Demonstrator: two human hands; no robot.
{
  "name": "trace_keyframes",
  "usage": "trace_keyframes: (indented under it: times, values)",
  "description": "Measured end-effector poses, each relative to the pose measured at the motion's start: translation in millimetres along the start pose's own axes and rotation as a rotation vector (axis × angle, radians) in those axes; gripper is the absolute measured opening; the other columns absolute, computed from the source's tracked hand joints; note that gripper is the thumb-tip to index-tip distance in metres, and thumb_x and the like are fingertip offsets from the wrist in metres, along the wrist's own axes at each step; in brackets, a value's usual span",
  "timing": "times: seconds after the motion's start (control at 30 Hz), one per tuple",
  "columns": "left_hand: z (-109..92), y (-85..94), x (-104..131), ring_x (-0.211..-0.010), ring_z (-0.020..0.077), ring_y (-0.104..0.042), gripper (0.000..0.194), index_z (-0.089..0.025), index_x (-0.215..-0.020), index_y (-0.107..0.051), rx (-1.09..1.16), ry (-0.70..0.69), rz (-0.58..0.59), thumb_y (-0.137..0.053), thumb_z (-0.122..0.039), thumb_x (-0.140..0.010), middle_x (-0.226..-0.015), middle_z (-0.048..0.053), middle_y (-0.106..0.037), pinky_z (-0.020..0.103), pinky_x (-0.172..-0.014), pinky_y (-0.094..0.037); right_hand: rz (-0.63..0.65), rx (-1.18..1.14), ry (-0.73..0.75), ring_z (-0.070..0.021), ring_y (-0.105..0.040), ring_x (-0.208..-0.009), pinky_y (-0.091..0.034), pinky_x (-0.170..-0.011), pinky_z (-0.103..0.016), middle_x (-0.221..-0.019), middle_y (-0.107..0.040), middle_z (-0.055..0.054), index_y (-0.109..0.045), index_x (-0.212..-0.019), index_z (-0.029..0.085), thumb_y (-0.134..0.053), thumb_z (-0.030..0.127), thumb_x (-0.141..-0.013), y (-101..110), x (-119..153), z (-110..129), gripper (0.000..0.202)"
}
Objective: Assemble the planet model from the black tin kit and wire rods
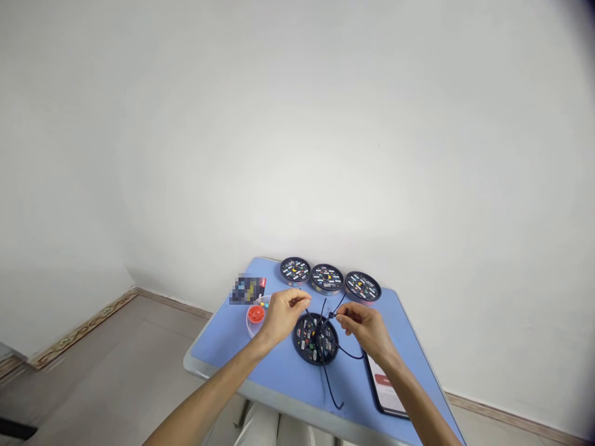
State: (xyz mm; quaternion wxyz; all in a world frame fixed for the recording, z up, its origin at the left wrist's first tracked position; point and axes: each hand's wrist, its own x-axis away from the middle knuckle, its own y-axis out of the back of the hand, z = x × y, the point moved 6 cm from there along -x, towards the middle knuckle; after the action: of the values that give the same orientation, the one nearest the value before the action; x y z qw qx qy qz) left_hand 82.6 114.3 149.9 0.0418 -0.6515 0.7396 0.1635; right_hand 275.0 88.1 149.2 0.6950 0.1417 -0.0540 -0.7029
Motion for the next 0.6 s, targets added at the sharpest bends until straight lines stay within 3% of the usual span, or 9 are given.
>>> trace_keyframes:
  times: [0.13,0.3,0.6]
  values:
    - [18.5,-7.4,-21.6,-0.071,0.0177,-0.064,0.011,-0.016,-0.073,-0.075,-0.017,0.036,0.174,-0.065,-0.021,-0.070,-0.072,0.003,-0.073,0.027,-0.068,-0.049,0.043,-0.025,-0.035,-0.0122,-0.048,-0.049,-0.042,-0.051,-0.026,-0.050,-0.054,0.003,-0.062,-0.061,0.019,-0.065,0.034,-0.062,-11.4,-11.3,-15.5,0.016]
    - [31.9,-25.8,-27.2,-0.064,0.0156,-0.062,0.016,-0.014,-0.075,-0.076,-0.031,0.097,0.361,-0.066,-0.016,-0.064,-0.068,0.002,-0.071,0.025,-0.061,-0.044,0.071,-0.030,-0.062,-0.0124,-0.049,-0.049,-0.042,-0.051,-0.026,-0.051,-0.054,0.004,-0.062,-0.062,0.019,-0.064,0.034,-0.061,-18.6,-12.7,-24.6,0.015]
    - [44.9,-42.4,-27.2,-0.054,0.0122,-0.053,0.023,-0.013,-0.080,-0.077,-0.015,0.170,0.483,-0.062,-0.016,-0.064,-0.058,0.000,-0.064,0.023,-0.052,-0.039,0.101,0.044,-0.060,-0.0122,-0.049,-0.048,-0.039,-0.050,-0.025,-0.051,-0.054,0.004,-0.062,-0.064,0.019,-0.059,0.031,-0.062,-23.6,-15.3,-31.6,0.013]
